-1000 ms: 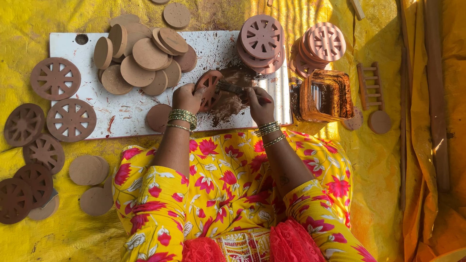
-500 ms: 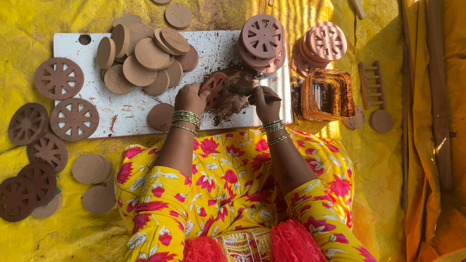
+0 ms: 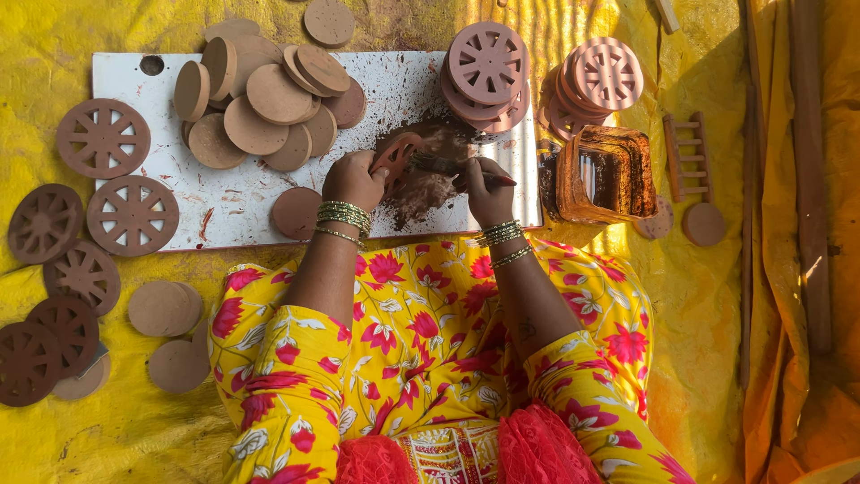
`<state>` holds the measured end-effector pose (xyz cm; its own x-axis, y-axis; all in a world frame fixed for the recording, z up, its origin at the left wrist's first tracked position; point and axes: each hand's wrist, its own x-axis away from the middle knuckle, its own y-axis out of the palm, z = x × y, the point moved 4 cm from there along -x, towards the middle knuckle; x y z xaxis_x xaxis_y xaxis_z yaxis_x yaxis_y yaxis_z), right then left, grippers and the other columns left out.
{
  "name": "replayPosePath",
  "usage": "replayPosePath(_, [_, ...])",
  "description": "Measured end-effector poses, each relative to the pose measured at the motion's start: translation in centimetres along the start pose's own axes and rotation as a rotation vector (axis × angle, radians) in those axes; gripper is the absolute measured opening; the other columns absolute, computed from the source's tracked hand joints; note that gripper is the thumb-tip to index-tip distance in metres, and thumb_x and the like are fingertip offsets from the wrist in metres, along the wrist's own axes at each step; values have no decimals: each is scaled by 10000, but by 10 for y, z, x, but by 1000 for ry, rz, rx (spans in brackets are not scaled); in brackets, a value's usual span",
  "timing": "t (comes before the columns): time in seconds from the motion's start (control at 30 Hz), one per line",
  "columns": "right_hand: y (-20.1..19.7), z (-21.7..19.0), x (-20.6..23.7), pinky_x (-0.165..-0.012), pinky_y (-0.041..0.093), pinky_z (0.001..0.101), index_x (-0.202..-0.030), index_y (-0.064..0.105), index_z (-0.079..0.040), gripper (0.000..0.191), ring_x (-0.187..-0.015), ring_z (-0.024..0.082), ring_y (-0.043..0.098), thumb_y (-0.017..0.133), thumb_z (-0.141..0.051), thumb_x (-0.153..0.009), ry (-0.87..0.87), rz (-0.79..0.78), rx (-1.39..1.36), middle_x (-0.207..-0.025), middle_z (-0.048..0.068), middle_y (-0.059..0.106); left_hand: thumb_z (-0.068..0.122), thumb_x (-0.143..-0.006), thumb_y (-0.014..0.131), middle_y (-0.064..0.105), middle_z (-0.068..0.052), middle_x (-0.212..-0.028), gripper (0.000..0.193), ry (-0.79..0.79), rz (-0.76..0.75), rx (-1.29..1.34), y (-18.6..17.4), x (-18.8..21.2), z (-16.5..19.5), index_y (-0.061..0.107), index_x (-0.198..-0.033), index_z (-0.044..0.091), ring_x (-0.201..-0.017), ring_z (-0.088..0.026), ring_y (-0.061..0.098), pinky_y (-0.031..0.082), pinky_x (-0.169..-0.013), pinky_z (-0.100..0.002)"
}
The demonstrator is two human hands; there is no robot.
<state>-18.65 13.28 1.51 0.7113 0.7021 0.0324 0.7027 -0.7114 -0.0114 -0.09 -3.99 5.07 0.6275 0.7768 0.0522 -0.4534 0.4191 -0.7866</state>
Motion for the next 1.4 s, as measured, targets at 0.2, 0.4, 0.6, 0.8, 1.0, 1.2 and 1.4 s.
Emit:
replayPosePath(0.2, [12,0,6,-648,568,253,-1037,719,20,269,-709,113,720,567,-200,-1066,-78,-7,63,-807,68,752,215,-867,752,728,-156,-991,195,19,-16,76,0,2,5,734,-1038,125,-922,-387,680,536,-783,-495])
replayPosePath(0.4, [8,1,5,-640,569,249,-1045,723,25,255,-712,103,732,586,-190,-1053,-95,-23,121,-798,76,745,226,-870,753,725,-172,-984,196,-3,-6,56,1,2,2,721,-1012,95,-924,-402,677,533,-783,-504])
replayPosePath(0.6, [8,-23,12,-650,557,290,-1057,747,-20,200,-710,158,732,614,-169,-1045,-235,-55,345,-788,100,759,222,-871,747,728,-183,-966,197,-1,13,94,8,0,-8,718,-1008,85,-911,-413,680,532,-776,-510])
replayPosePath(0.8, [32,-53,27,-703,563,381,-1096,708,-37,150,-787,309,705,700,-77,-951,-510,-243,563,-883,145,698,228,-888,746,721,-217,-935,214,-13,57,111,18,-6,-19,689,-967,37,-892,-429,683,540,-776,-506])
replayPosePath(1.0, [25,-62,28,-713,568,383,-1150,702,-47,214,-821,308,714,694,-51,-936,-530,-320,551,-958,147,697,213,-892,733,717,-222,-928,202,-39,97,152,20,-7,-29,687,-975,34,-885,-431,683,538,-768,-506])
replayPosePath(1.2, [33,-49,27,-726,566,388,-1126,716,-52,207,-833,320,704,713,-52,-919,-532,-338,587,-929,144,699,224,-904,752,711,-232,-928,231,-74,68,96,26,-10,-31,674,-952,12,-893,-438,677,538,-772,-505])
replayPosePath(1.4, [17,-38,20,-694,563,354,-1107,731,-47,148,-780,280,730,693,-111,-979,-353,-252,492,-882,138,719,188,-870,736,730,-199,-929,180,-83,135,182,23,-9,-36,695,-972,45,-881,-412,698,546,-772,-493])
